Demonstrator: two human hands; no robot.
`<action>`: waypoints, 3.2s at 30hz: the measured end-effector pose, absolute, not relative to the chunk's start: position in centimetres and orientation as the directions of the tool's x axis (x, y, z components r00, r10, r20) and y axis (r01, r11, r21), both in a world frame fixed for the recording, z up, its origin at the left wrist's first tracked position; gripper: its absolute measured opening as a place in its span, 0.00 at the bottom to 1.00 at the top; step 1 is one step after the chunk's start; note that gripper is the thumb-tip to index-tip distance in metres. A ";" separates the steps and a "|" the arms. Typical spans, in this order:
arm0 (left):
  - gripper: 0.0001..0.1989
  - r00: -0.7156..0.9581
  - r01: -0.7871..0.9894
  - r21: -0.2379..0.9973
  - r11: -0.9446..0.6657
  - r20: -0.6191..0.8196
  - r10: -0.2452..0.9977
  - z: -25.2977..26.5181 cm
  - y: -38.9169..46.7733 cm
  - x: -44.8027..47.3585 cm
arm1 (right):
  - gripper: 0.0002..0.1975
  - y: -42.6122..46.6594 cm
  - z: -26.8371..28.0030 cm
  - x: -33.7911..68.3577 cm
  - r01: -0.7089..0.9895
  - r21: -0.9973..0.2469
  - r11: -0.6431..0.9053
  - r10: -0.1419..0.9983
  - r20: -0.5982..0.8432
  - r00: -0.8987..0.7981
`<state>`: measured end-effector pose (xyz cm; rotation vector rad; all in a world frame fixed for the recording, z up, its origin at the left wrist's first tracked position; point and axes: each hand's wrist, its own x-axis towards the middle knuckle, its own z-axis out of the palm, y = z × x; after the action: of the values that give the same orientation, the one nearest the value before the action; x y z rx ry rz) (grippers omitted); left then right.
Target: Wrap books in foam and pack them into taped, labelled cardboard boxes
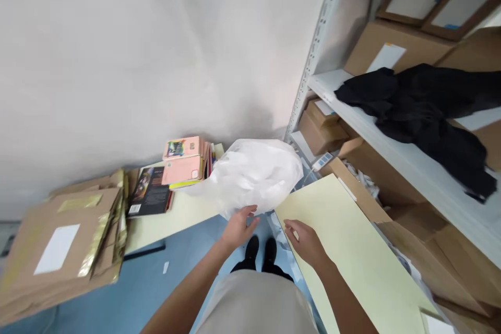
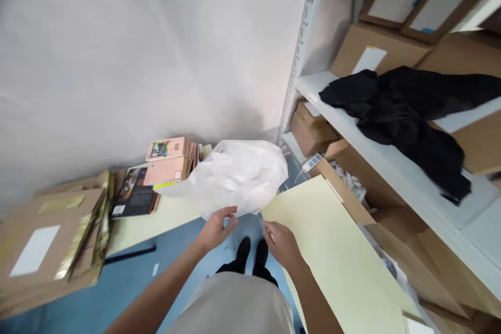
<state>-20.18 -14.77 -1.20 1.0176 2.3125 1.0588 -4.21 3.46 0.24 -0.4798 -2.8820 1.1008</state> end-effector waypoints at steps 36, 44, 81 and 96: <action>0.23 -0.937 -0.168 0.985 0.043 -0.173 0.304 -6.1 -35.3 -42.6 | 0.26 -20.7 -2.1 -37.2 0.202 -0.220 0.954 0.217 0.044 -0.975; 0.32 -0.946 -0.321 0.937 -0.141 -0.310 0.092 -5.8 -36.6 -41.3 | 0.23 -21.5 -2.6 -35.4 -0.041 -0.138 0.990 -0.028 0.099 -0.995; 0.20 -0.639 -0.318 0.937 0.147 -0.326 0.697 -1.9 -41.3 -32.9 | 0.20 -23.1 0.3 -24.1 0.176 -0.969 -0.173 0.488 -0.240 -0.839; 0.16 -0.082 -0.064 0.964 0.258 -0.262 0.962 -0.3 -22.6 -21.3 | 0.23 -10.7 2.7 -3.3 -0.001 -0.931 -0.366 0.873 -0.343 -0.348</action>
<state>-21.31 -22.63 -0.27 0.9314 1.3478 1.0997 -3.34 -10.73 2.66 -1.2389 -1.2135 1.7814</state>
